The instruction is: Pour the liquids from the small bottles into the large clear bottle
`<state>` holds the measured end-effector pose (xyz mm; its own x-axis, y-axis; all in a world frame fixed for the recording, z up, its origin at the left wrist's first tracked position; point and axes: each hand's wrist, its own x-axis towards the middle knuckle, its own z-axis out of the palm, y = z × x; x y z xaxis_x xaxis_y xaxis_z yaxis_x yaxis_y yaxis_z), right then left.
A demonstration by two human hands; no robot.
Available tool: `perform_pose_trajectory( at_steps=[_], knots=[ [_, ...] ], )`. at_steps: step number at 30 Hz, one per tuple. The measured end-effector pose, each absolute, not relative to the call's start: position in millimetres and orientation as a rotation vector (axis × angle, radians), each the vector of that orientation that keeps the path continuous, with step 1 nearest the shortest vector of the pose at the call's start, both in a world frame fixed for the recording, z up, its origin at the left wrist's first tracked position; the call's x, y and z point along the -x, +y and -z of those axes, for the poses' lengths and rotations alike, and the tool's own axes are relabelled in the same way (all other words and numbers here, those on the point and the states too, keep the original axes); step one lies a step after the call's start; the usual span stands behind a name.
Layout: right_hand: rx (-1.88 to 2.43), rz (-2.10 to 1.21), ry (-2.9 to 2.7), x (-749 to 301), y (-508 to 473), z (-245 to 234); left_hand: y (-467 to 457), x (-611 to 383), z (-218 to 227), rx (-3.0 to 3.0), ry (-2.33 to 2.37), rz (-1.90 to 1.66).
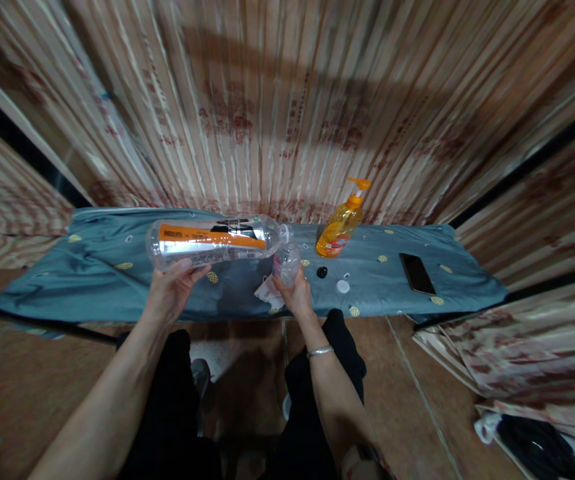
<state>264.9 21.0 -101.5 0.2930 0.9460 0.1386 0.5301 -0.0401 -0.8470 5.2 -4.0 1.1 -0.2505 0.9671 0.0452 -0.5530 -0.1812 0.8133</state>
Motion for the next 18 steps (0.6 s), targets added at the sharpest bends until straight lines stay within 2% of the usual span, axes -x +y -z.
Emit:
perform_pose_trajectory(
  at_steps=[18],
  knots=[
    [1.719,-0.588,-1.352,-263.3,19.9,98.1,-4.5,-7.2,-3.6,-0.700,0.842,-1.692]
  ],
)
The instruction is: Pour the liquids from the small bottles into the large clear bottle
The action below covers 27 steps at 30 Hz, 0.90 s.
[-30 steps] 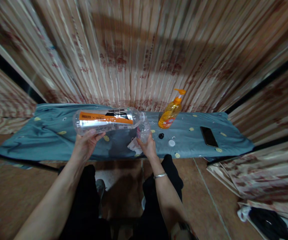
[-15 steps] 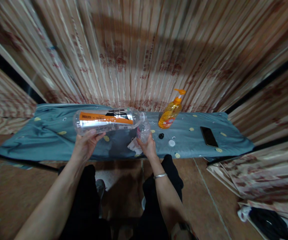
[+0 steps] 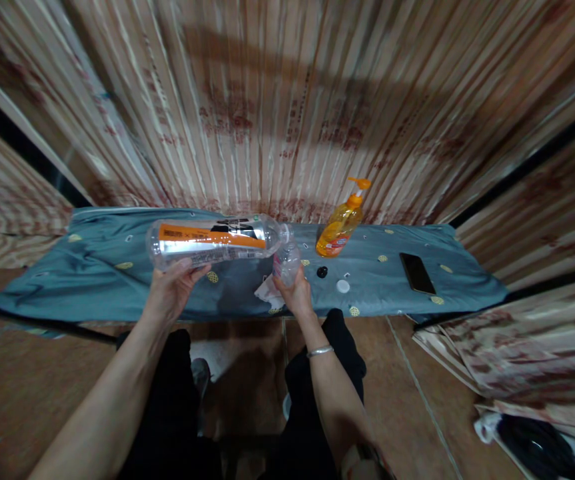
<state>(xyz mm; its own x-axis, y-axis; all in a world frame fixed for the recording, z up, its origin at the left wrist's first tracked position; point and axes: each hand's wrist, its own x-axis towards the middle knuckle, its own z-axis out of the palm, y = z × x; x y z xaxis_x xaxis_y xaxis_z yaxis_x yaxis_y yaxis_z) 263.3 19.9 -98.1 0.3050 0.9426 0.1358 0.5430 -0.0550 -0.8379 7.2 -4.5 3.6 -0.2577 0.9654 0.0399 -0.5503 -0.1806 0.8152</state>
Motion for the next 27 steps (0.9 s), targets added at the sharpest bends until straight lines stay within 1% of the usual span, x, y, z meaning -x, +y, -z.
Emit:
perform_pose_trajectory(
  at_steps=[21,27],
  knots=[
    [1.676,-0.576,-1.361,-264.8,20.7,103.9,-3.1,-7.3,-0.1,-0.704,0.833,-1.703],
    [1.693,-0.589,-1.352,-263.3,19.9,99.4,-2.7,-6.1,1.3,-0.705,0.833,-1.692]
  ],
)
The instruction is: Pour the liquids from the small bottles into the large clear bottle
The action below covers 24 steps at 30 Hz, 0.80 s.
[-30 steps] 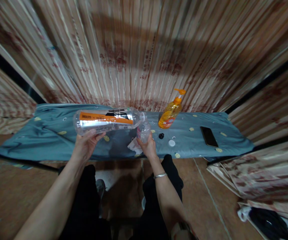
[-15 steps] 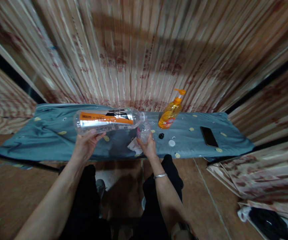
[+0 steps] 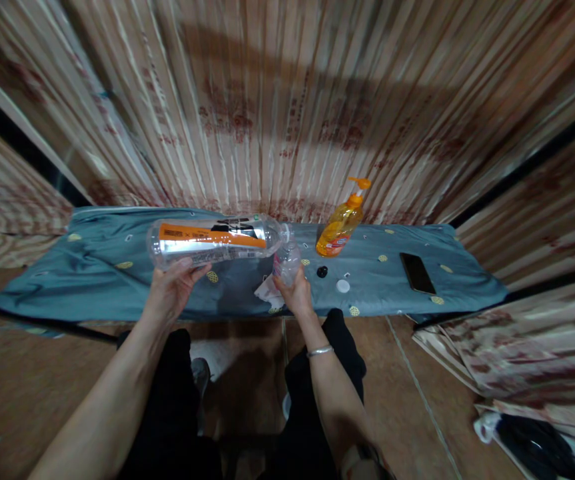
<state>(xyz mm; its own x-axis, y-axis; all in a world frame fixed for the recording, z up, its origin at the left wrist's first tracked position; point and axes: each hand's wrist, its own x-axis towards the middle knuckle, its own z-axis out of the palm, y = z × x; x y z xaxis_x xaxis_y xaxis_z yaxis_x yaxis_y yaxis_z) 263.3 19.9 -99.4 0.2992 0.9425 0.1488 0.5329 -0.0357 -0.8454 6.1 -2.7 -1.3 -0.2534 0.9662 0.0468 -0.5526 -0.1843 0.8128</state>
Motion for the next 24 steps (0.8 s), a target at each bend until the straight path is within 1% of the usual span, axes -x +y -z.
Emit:
perform_pose_trajectory(
  at_steps=[12,24],
  knots=[
    [1.771,-0.618,-1.354,-260.7,17.7,89.7,-3.5,-6.0,-0.2,-0.697,0.833,-1.684],
    [1.710,-0.637,-1.375,-263.9,18.3,93.3,-2.6,-7.8,-1.0,-0.683,0.818,-1.703]
  ],
)
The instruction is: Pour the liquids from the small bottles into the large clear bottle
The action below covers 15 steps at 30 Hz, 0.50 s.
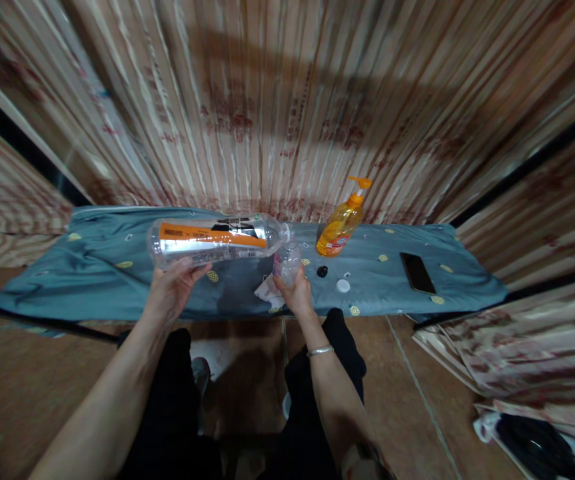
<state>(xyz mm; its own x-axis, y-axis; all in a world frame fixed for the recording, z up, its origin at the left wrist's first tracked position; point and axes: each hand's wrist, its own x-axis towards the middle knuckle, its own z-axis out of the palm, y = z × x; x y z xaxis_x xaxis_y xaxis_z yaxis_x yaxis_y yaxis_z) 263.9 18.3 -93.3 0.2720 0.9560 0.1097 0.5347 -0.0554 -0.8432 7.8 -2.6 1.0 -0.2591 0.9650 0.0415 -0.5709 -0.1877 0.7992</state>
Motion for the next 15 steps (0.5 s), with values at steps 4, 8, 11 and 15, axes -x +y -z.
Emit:
perform_pose_trajectory(
  at_steps=[4,8,11,15],
  knots=[
    [1.686,-0.643,-1.348,-265.5,20.1,98.7,-2.9,-8.3,-1.9,-0.674,0.823,-1.700],
    [1.662,-0.637,-1.363,-267.0,21.1,100.7,-2.7,-7.6,-1.4,-0.677,0.822,-1.702],
    [1.679,-0.623,-1.362,-266.8,20.6,100.1,-2.1,-6.7,0.1,-0.680,0.822,-1.699],
    [1.684,-0.617,-1.353,-265.4,20.1,99.3,-1.3,-6.4,1.6,-0.678,0.825,-1.688]
  ],
)
